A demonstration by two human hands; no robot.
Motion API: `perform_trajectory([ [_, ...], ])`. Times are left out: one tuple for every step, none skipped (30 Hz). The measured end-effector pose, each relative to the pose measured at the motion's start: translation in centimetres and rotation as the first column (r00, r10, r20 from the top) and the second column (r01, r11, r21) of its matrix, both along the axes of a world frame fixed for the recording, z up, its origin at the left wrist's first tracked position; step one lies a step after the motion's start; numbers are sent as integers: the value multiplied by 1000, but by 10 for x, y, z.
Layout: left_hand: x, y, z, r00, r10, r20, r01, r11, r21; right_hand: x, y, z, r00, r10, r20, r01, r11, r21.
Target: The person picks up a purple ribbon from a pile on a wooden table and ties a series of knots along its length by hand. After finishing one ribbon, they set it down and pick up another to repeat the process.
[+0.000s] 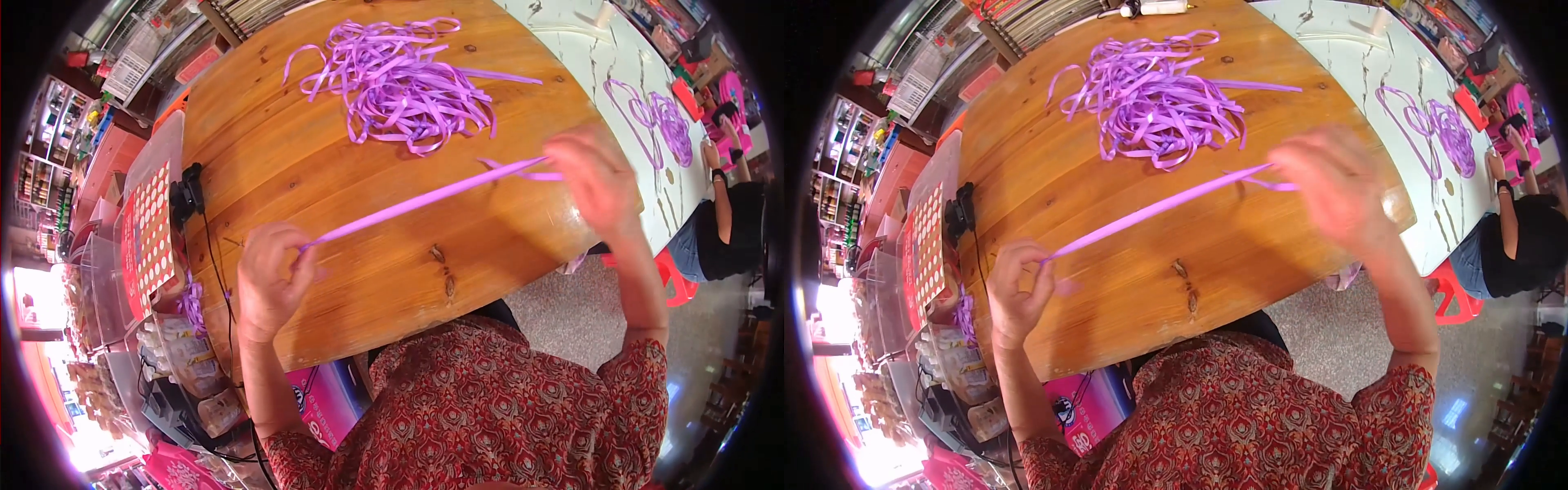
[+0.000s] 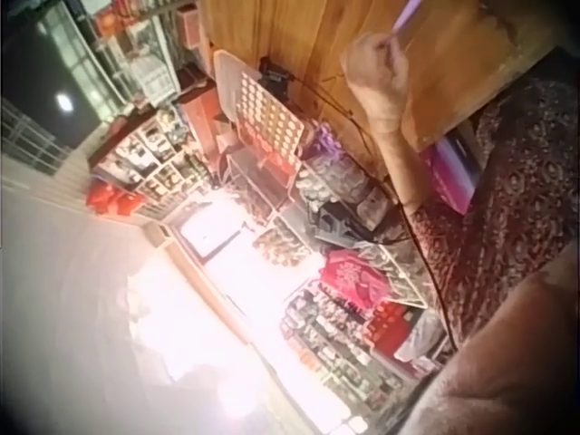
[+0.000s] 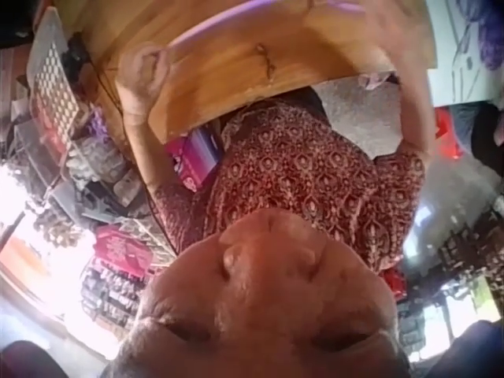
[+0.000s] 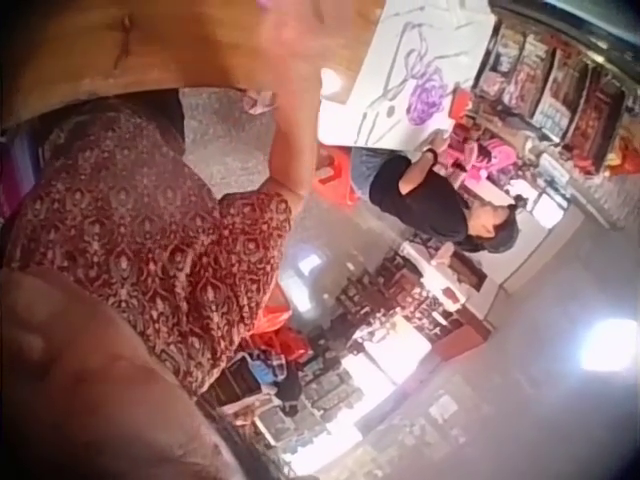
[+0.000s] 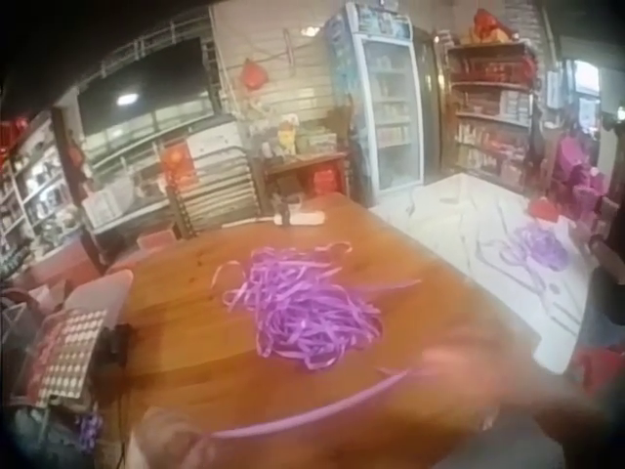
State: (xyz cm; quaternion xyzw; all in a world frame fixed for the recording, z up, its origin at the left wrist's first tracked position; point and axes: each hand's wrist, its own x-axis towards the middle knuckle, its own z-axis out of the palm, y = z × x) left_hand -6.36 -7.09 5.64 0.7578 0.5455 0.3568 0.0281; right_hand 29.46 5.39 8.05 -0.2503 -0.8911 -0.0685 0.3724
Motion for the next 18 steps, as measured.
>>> perform_trajectory([
  [-5,-3,1,998,58,-33,-58,998,13,16,4,2,998,-50,-35,49,998,-40],
  [-11,-6,3,992,112,-64,-110,993,31,33,6,4,991,-120,-51,113,986,-123],
  [-19,-7,0,989,140,-52,-141,990,-1,52,8,5,979,-196,-59,180,962,-205],
  [-25,-9,0,989,137,-53,-137,991,4,71,12,6,978,-199,-62,184,962,-200],
  [-31,-12,1,986,168,11,-167,985,-41,89,18,7,976,-208,-59,187,950,-251],
  [-37,-13,-1,977,200,75,-193,977,-89,104,21,6,975,-217,-56,190,934,-303],
  [-47,-14,-6,977,183,111,-173,980,-94,115,22,3,974,-218,-58,191,934,-302],
  [-52,-16,-8,977,181,109,-171,981,-94,124,22,0,964,-243,-107,189,911,-367],
  [-54,-19,-9,971,202,131,-188,976,-112,132,23,-3,951,-270,-153,181,884,-431],
  [-58,-20,-10,963,222,152,-203,970,-131,138,23,-4,950,-272,-155,182,882,-434],
  [-65,-20,-17,957,201,209,-179,976,-120,144,23,-5,943,-289,-165,188,872,-452],
  [-76,-23,-22,958,201,207,-178,976,-123,150,22,-6,936,-306,-176,193,861,-470],
  [-86,-27,-27,907,237,348,-196,969,-148,160,24,-11,899,-359,-250,175,820,-545],
  [-94,-31,-29,835,271,480,-210,961,-177,171,26,-16,898,-361,-251,176,818,-547],
  [-99,-35,-28,793,330,512,-251,943,-219,183,29,-20,851,-418,-317,159,781,-604],
  [-101,-37,-28,794,329,511,-248,943,-222,193,31,-24,796,-474,-375,132,742,-657],
  [-103,-40,-28,775,341,533,-256,939,-229,200,31,-27,799,-466,-380,109,734,-671],
  [-103,-41,-29,753,356,553,-267,934,-237,202,32,-31,799,-468,-378,109,730,-674],
])
